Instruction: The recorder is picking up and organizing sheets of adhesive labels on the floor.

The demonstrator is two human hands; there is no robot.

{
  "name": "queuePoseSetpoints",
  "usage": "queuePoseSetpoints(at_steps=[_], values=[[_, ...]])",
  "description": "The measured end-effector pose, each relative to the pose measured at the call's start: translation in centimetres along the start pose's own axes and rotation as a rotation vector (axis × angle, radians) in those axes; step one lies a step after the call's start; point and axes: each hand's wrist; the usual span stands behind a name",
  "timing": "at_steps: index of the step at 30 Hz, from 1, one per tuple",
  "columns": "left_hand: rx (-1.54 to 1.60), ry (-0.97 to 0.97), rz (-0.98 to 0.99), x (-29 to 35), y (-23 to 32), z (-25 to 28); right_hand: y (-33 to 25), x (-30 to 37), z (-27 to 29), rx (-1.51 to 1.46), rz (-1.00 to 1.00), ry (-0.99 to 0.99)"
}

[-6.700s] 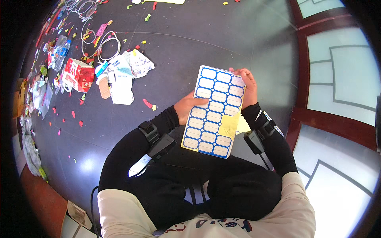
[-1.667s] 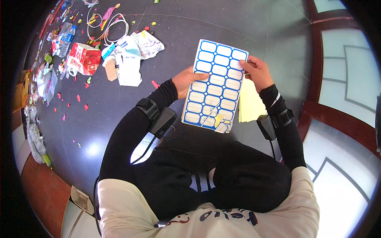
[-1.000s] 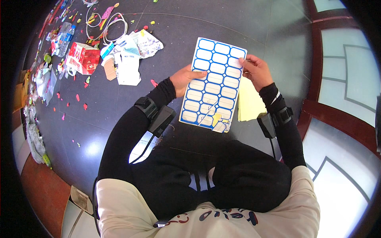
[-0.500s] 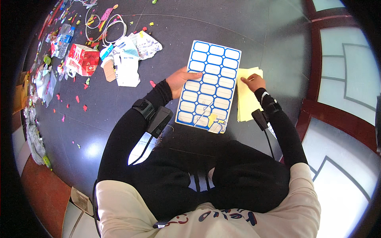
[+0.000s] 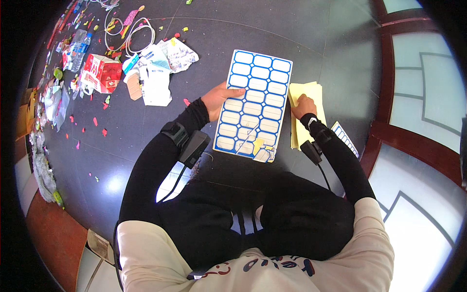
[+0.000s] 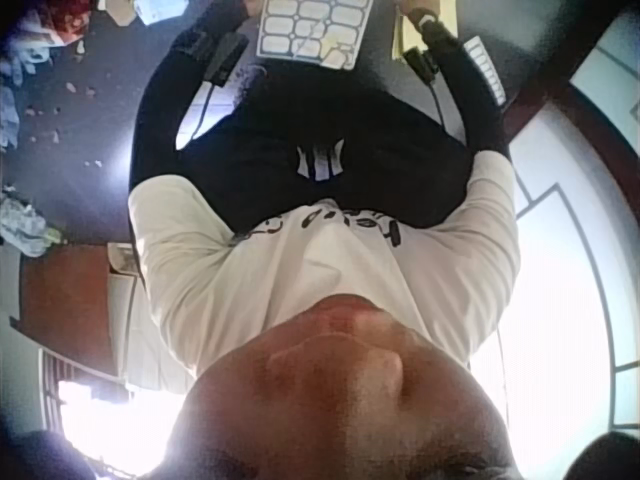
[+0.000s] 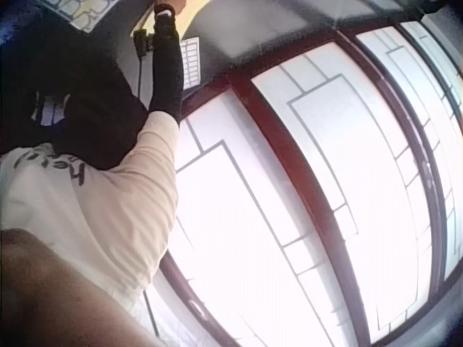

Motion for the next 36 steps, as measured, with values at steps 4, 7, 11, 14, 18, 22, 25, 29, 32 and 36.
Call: queuePoseSetpoints(at_steps=[4, 7, 11, 14, 18, 22, 25, 29, 32, 36], values=[[-0.008, 0.025, -0.002, 0.0, 0.0, -0.1, -0.1, -0.1, 1.8, -0.040, -0.044, 0.041], [0.007, 0.008, 0.008, 0.2, 0.0, 0.2, 0.1, -0.3, 2.3, -0.069, -0.091, 0.099], [-0.001, 0.016, -0.002, 0.2, -0.2, 0.4, 1.4, -1.4, 2.5, -0.178, -0.120, 0.049], [0.004, 0.049, 0.004, 0.1, -0.2, 0.5, 1.7, -1.9, 3.8, -0.271, -0.124, 0.121], [0.034, 0.031, -0.018, 0.7, -0.1, -0.2, 2.2, -2.1, 9.5, -0.382, -0.005, 0.278], [0.054, 0.048, -0.034, 0.9, -0.2, 0.2, 0.9, -1.1, 16.9, -0.955, -0.186, 0.151], [0.111, 0.026, -0.034, 0.4, -0.7, 0.4, -0.3, 1.0, 23.0, -1.177, -0.182, 0.094], [0.157, 0.036, -0.033, 1.0, -0.5, 0.9, -3.2, 2.6, 27.2, -1.499, -0.172, -0.071], [0.160, -0.036, 0.003, 0.4, -0.5, 0.6, -4.7, 2.6, 26.1, -1.532, -0.117, -0.217], [0.154, -0.013, -0.038, 0.1, -0.4, 0.4, -5.5, 0.0, 19.7, -1.459, -0.151, -0.295]])
Point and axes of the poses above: each hand's wrist, its own x-axis away from the middle knuckle, its own z-axis out of the back of the hand, y = z × x, and after that the axes turned 15 degrees about y, right-handed
